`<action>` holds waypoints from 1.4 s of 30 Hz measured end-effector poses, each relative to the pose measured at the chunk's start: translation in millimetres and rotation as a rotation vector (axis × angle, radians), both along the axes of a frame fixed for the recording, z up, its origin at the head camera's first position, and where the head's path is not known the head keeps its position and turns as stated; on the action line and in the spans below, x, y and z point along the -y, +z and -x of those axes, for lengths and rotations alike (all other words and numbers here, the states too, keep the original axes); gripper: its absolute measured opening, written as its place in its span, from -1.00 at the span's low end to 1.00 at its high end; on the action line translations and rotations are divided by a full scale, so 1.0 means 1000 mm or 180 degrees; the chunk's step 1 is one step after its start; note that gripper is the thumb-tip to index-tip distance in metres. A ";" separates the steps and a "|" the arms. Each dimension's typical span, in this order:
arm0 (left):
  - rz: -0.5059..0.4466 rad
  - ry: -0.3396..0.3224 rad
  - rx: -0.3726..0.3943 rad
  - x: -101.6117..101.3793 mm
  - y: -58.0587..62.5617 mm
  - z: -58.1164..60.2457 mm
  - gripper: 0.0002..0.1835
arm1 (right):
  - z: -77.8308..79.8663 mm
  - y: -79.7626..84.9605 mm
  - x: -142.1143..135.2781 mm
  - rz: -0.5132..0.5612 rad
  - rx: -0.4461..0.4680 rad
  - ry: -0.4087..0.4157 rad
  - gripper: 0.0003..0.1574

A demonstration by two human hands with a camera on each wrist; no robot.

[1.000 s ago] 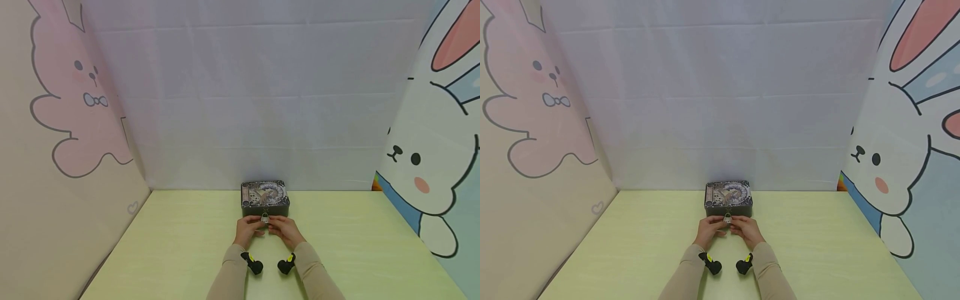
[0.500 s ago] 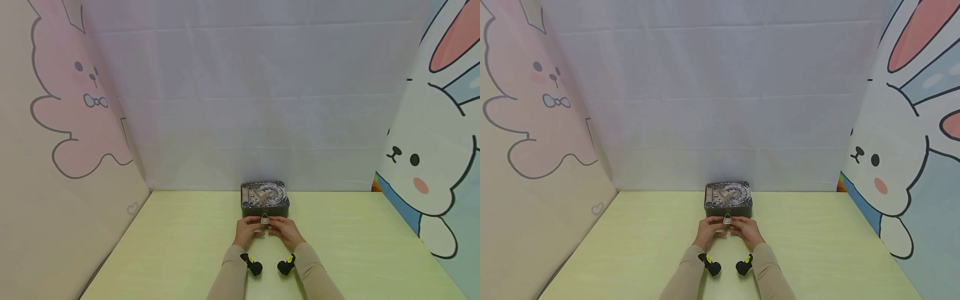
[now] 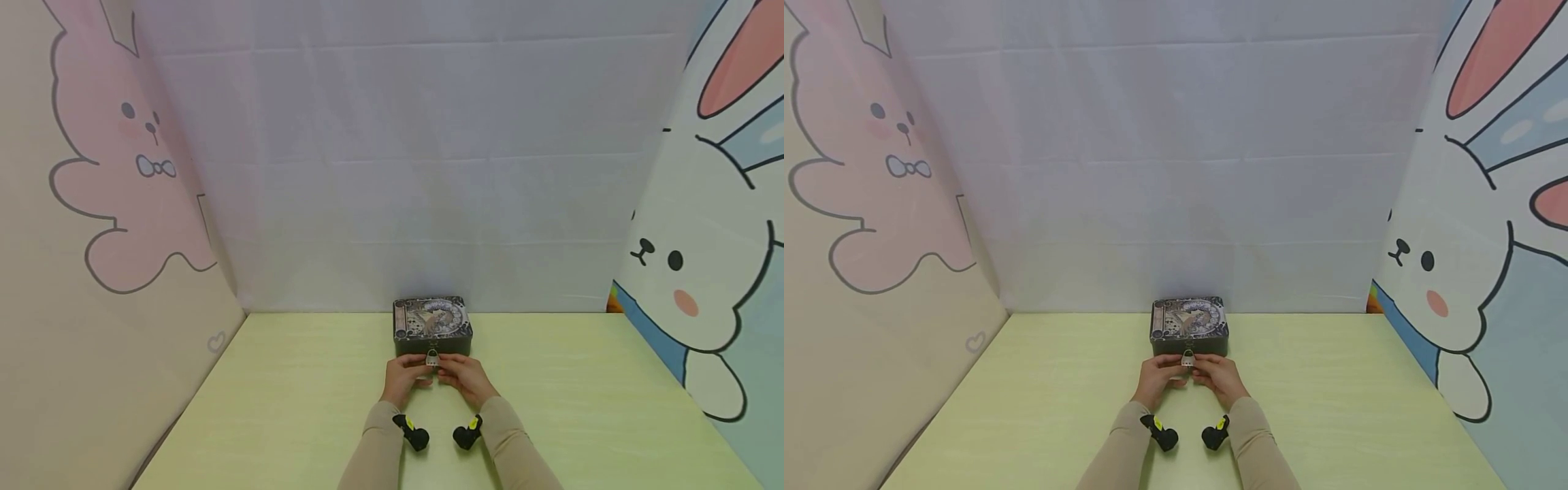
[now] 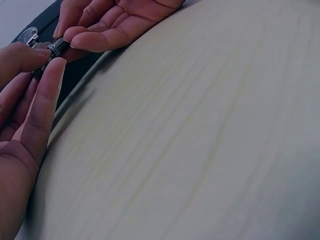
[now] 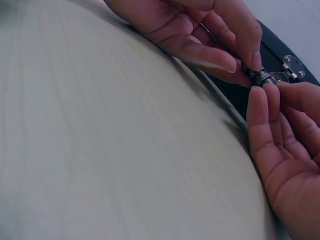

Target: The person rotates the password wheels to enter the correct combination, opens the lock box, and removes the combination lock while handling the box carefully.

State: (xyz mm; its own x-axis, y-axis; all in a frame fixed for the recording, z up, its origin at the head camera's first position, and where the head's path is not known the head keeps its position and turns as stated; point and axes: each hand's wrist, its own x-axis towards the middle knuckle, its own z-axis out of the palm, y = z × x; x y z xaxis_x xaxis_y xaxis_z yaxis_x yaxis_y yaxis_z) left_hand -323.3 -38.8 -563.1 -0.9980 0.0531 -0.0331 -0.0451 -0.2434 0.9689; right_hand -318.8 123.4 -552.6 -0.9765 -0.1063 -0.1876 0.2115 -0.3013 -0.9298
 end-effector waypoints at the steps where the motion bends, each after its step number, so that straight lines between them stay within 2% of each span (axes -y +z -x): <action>1: 0.0008 0.0001 -0.0004 0.000 0.000 0.000 -0.69 | 0.000 0.000 0.000 0.0015 0.0000 0.0010 -0.55; 28: 0.0071 0.0027 -0.0001 -0.001 -0.001 0.003 -0.71 | 0.001 -0.001 0.000 0.0000 0.0023 -0.0026 -0.52; 42: -0.0009 -0.0004 0.0003 -0.001 -0.009 0.006 -0.70 | 0.002 -0.003 -0.001 -0.0035 0.0011 0.0029 -0.49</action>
